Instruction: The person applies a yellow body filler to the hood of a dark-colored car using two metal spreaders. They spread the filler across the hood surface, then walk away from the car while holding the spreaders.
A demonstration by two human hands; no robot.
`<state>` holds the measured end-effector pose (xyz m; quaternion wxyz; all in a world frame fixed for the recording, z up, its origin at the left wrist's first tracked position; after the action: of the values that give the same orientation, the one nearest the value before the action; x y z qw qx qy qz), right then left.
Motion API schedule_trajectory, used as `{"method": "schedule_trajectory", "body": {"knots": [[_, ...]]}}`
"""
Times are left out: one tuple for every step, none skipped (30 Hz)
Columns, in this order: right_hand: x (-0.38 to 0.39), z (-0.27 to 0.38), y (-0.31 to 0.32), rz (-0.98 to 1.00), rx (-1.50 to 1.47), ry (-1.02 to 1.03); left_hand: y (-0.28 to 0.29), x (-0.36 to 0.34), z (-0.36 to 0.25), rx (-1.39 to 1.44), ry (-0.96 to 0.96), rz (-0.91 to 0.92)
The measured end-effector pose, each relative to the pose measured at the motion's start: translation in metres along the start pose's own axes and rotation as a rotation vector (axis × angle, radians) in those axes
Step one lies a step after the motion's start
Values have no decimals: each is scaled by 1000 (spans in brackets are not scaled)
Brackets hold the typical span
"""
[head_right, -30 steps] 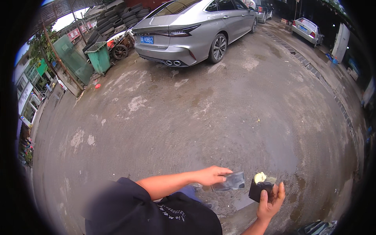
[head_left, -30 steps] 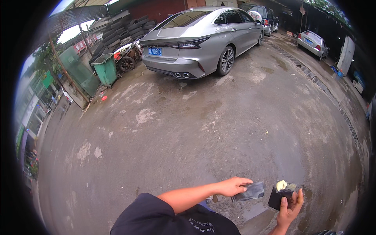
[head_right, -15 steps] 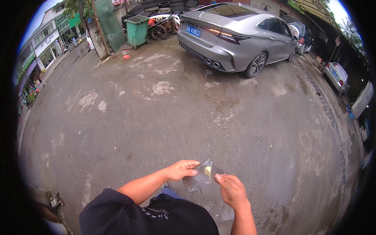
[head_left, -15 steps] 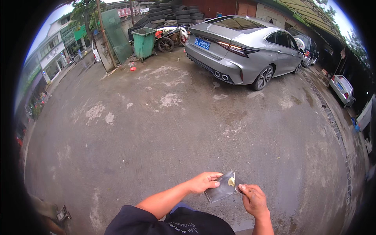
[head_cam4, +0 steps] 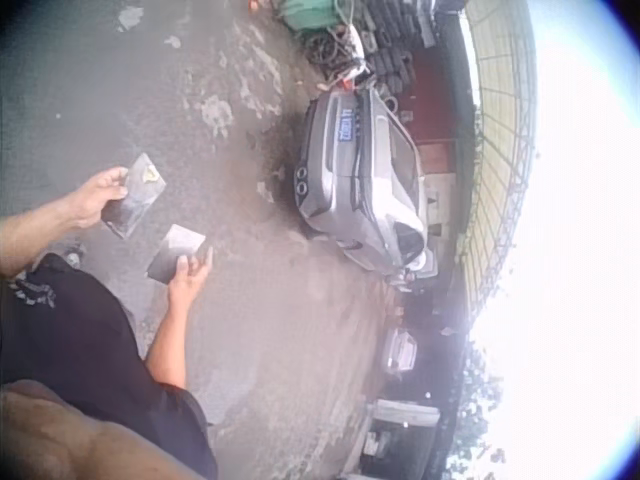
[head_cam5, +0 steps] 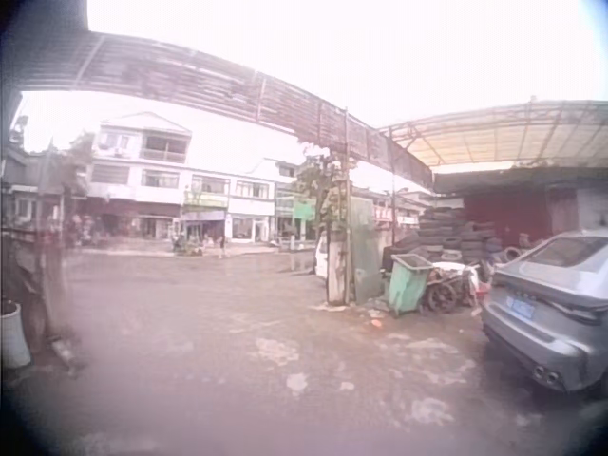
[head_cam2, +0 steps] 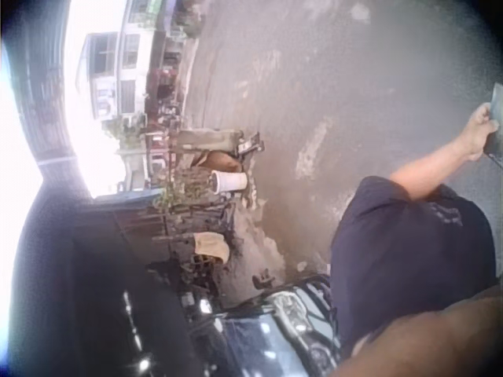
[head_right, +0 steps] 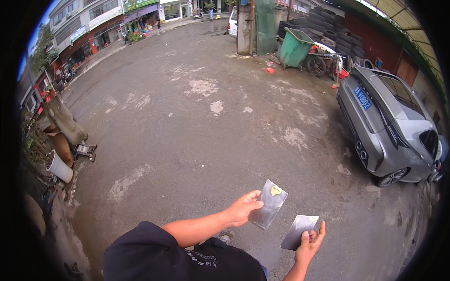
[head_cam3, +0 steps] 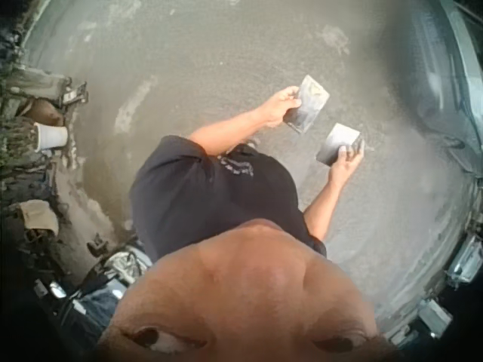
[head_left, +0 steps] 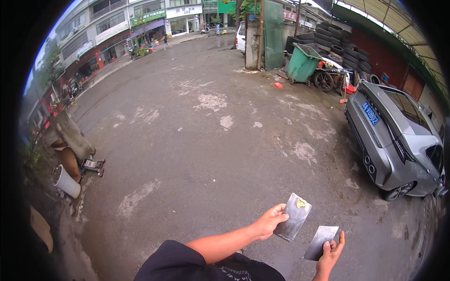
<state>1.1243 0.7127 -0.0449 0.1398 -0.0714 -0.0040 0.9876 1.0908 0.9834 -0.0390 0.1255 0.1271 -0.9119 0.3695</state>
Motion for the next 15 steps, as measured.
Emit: {"method": "schedule_trajectory", "body": {"knots": [[-1, 0, -23, 34, -56, -59, 10, -6, -4, 34, -3, -56], [-4, -2, -47, 124, -55, -85, 20, -12, -5, 71, -2, -109], [-6, -5, -67, 195, -54, -107, 27, -20, -9, 101, 8, -145], [-8, -7, -86, 261, -52, -128, 35, -26, -15, 118, 11, -169], [-11, -8, -108, 343, -54, -126, 40, -33, -20, 135, 16, -190], [-15, -12, -127, 442, -56, -126, 44, -40, -28, 146, 22, -213], [-20, -15, -145, 524, -70, -157, 44, -46, -38, 145, 18, -227], [-25, -16, -162, 604, -83, -187, 49, -60, -42, 165, 11, -213], [-34, -23, -178, 657, -93, -215, 54, -75, -43, 182, 1, -197], [-45, -28, -194, 699, -107, -239, 57, -91, -45, 198, -7, -179], [-59, -36, -208, 717, -135, -250, 59, -106, -49, 189, -47, -183], [-76, -46, -223, 733, -161, -260, 58, -119, -56, 187, -53, -173], [-97, -58, -240, 694, -194, -265, 55, -131, -65, 185, -58, -162], [-120, -70, -258, 656, -228, -270, 51, -146, -72, 182, -64, -152], [-142, -79, -275, 631, -261, -282, 49, -160, -79, 157, -94, -140]]}}
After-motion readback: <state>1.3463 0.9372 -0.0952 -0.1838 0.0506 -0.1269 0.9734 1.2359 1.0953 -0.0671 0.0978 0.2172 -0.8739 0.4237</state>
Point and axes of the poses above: each hand's wrist, its own x-axis away from the middle knuckle, its own y-axis out of the back of the hand, z = x × y, the point moved 2 cm from there along -x, towards the middle knuckle, and after that the axes turned 15 degrees about -z, right-handed, at the moved point
